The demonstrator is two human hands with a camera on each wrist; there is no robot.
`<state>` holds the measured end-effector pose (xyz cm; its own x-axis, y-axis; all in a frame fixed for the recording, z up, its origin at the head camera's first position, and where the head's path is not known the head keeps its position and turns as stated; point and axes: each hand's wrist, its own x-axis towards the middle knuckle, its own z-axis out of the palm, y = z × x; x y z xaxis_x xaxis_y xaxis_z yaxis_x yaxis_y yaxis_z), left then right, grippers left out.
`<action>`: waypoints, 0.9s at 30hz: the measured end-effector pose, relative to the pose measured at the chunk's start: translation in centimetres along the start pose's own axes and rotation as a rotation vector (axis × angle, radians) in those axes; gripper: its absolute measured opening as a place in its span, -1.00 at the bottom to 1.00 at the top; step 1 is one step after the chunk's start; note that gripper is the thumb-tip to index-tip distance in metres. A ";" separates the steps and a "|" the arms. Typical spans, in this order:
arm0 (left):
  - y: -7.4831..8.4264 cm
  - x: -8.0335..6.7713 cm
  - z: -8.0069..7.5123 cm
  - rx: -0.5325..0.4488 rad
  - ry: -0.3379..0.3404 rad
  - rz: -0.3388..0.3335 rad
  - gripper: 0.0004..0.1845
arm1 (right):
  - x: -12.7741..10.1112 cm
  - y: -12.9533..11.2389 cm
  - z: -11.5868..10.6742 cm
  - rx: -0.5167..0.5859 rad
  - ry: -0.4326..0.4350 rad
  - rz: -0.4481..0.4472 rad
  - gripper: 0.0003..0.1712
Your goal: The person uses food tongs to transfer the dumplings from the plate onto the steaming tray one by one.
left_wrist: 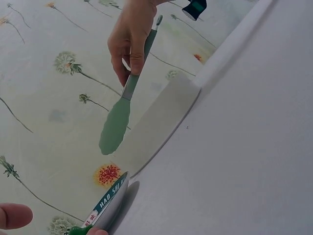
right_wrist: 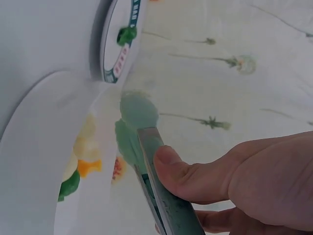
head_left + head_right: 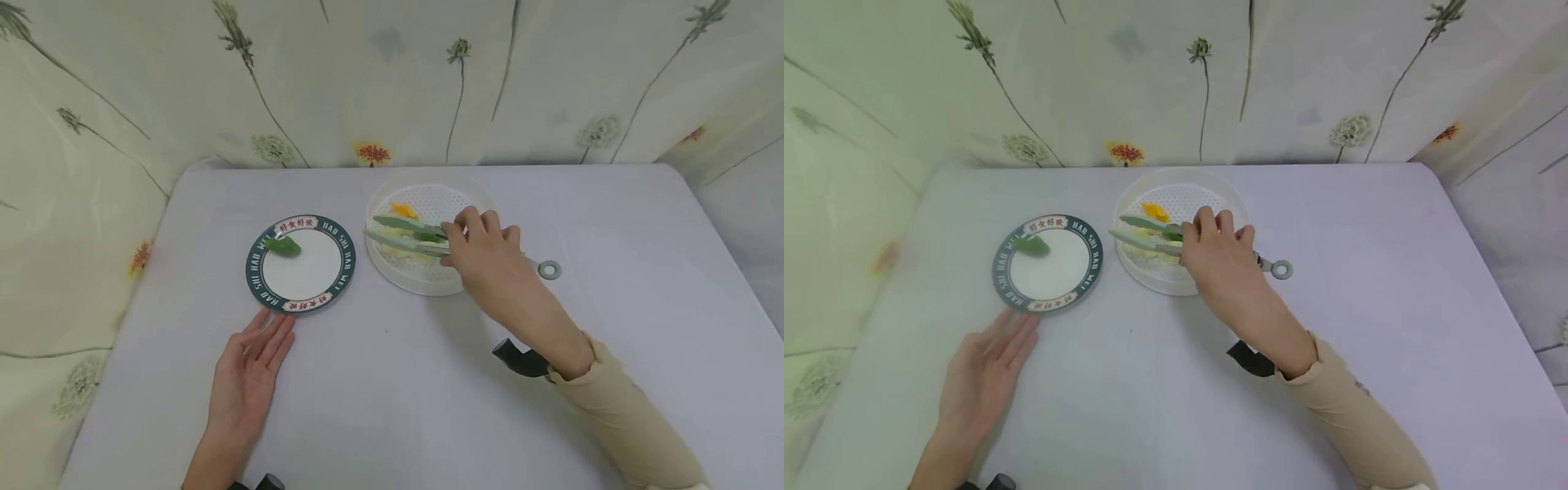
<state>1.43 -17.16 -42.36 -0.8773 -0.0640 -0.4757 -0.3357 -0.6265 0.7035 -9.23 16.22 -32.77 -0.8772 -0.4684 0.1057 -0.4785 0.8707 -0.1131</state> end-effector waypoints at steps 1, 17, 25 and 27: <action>0.0 0.0 0.0 -0.001 0.000 0.001 -0.33 | 0.2 -0.4 0.1 0.000 0.002 -0.009 -0.54; -0.3 0.4 -0.1 0.004 -0.013 0.010 -0.33 | 3.0 -4.3 1.7 0.006 -0.001 -0.057 -0.51; -0.4 0.5 -0.3 0.018 -0.002 0.016 -0.34 | 5.0 -6.7 3.5 0.025 -0.055 -0.073 -0.44; -0.4 0.4 -0.4 0.024 0.002 0.018 -0.34 | 5.4 -7.4 3.8 0.029 -0.071 -0.077 -0.45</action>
<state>1.32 -17.25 -43.07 -0.8826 -0.0771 -0.4638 -0.3277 -0.6066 0.7243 -10.63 6.66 -35.16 -0.8381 -0.5437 0.0449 -0.5443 0.8277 -0.1361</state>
